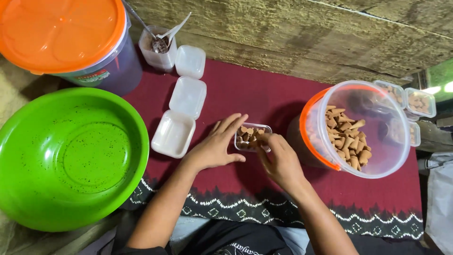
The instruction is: The person packs incense cones from a large bucket into small plastic containers by hand, first aligning a stack of empty containers, then filling each container with cones, occasionally shifting the cones in the bucket to access them.
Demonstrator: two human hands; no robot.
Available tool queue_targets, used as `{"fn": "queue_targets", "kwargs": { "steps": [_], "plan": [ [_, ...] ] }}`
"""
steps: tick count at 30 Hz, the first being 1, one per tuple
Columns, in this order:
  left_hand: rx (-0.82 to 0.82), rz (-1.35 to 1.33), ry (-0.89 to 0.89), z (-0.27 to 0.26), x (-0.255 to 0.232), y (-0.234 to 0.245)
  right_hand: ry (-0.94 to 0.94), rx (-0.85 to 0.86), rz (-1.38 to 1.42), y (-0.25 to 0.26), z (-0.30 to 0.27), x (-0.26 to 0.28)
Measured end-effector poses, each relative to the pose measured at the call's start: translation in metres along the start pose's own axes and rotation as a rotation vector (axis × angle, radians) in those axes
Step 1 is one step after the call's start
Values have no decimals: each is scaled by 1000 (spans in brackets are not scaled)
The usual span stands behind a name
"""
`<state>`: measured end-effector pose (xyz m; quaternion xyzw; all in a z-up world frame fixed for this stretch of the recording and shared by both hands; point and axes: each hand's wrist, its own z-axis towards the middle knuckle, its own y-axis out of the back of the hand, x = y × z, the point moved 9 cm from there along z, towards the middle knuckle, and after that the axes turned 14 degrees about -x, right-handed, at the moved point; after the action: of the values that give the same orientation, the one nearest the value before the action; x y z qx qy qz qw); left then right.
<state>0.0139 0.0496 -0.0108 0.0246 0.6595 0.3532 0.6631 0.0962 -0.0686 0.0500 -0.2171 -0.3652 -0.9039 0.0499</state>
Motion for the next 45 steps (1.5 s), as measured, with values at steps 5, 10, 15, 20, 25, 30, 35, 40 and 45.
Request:
{"fn": "queue_targets", "kwargs": {
  "steps": [5,10,15,20,25,30,35,40,45],
  "plan": [
    [-15,77,-8,5,28,-18,19,72,-7,-33,-4,-18],
    [-37,163,-45,5,40,-21,97,97,-2,-46,-1,-9],
    [-11,237,-23,5,48,-27,106,153,-35,-59,-10,-10],
    [-8,246,-16,6,54,-30,77,177,-20,-57,-5,-8],
    [-3,240,-15,6,60,-34,62,185,-47,-58,-11,-13],
    [14,258,-16,7,56,-33,69,107,-27,-54,-10,-14],
    [35,285,2,8,62,-36,70,55,-30,-43,-3,-7],
    [38,310,-18,8,60,-33,62,36,-66,-22,-3,0],
    [26,289,-56,11,63,-38,102,-11,-61,50,13,41]
  ]
}}
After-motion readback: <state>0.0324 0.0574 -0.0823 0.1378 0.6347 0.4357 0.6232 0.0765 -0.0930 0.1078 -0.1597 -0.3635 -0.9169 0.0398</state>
